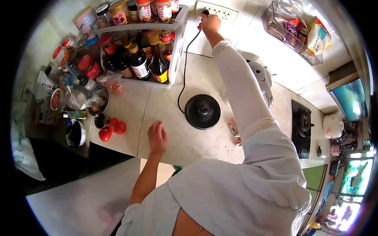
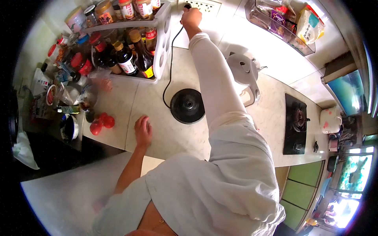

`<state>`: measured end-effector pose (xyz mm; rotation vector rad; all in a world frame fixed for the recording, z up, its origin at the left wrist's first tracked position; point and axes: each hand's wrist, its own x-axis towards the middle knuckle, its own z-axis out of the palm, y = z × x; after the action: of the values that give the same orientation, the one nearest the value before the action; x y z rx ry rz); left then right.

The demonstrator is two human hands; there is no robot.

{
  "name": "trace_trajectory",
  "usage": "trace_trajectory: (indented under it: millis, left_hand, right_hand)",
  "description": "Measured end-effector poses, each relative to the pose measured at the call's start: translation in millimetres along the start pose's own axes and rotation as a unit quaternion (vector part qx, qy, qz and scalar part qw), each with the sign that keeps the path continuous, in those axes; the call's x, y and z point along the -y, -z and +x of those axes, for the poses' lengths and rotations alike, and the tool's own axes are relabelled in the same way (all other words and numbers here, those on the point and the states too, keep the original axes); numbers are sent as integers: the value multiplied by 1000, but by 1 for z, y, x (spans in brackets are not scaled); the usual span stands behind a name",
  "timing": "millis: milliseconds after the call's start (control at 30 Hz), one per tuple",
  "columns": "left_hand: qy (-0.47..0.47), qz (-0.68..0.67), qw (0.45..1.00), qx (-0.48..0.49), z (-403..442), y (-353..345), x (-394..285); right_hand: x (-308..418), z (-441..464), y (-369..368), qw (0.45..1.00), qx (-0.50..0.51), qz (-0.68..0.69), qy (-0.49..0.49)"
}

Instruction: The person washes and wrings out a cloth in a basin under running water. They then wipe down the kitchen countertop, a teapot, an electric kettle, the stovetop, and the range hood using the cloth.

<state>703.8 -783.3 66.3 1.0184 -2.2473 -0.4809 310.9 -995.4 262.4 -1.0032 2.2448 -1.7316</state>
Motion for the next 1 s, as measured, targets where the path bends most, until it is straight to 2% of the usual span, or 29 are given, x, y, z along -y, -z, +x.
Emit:
trace_trajectory:
  millis: [67, 100, 167, 267, 300, 433, 600, 667, 733, 833, 867, 933, 967, 1000]
  left_hand:
    - [-7, 6, 1000, 3, -2, -5, 5]
    - [-7, 9, 1000, -1, 0, -4, 4]
    - [-6, 26, 1000, 3, -2, -2, -1]
    - [-19, 27, 999, -4, -3, -6, 2]
    - [-21, 24, 999, -3, -3, -7, 1]
    - [-3, 45, 999, 8, -2, -9, 3]
    - [-14, 54, 998, -5, 2, -8, 2]
    - [-19, 47, 999, -14, -4, -9, 3]
    - [-19, 51, 998, -16, -3, -11, 6]
    - [-23, 42, 999, -2, -7, -11, 7]
    - [-30, 39, 999, -4, -4, -11, 8]
    - [-28, 32, 999, -10, -2, -10, 7]
    - [-30, 33, 999, -21, -4, -9, 3]
    - [-32, 27, 999, -10, -5, -9, -2]
  right_hand:
    - [-12, 12, -10, 995, -59, -65, 54]
    - [-3, 10, -7, 995, -58, -61, 57]
    - [10, 0, 3, 999, 0, -36, -24]
    - [3, 19, 2, 999, 24, 12, -46]
    - [5, 18, 6, 998, 42, -31, -31]
    - [4, 20, -2, 993, 19, -96, -60]
    - [-2, 9, -6, 994, -53, -100, -3]
    - [-1, 8, -1, 994, 0, 49, -98]
    - [19, -13, 21, 992, 88, -18, -93]
    - [45, -87, 70, 982, 184, 33, 23]
    - [58, -114, 97, 976, 211, -25, 46]
    - [39, -140, 154, 973, 111, -84, 187]
    - [42, -158, 192, 979, 73, -92, 164]
    - [36, -172, 226, 976, 8, -158, 150]
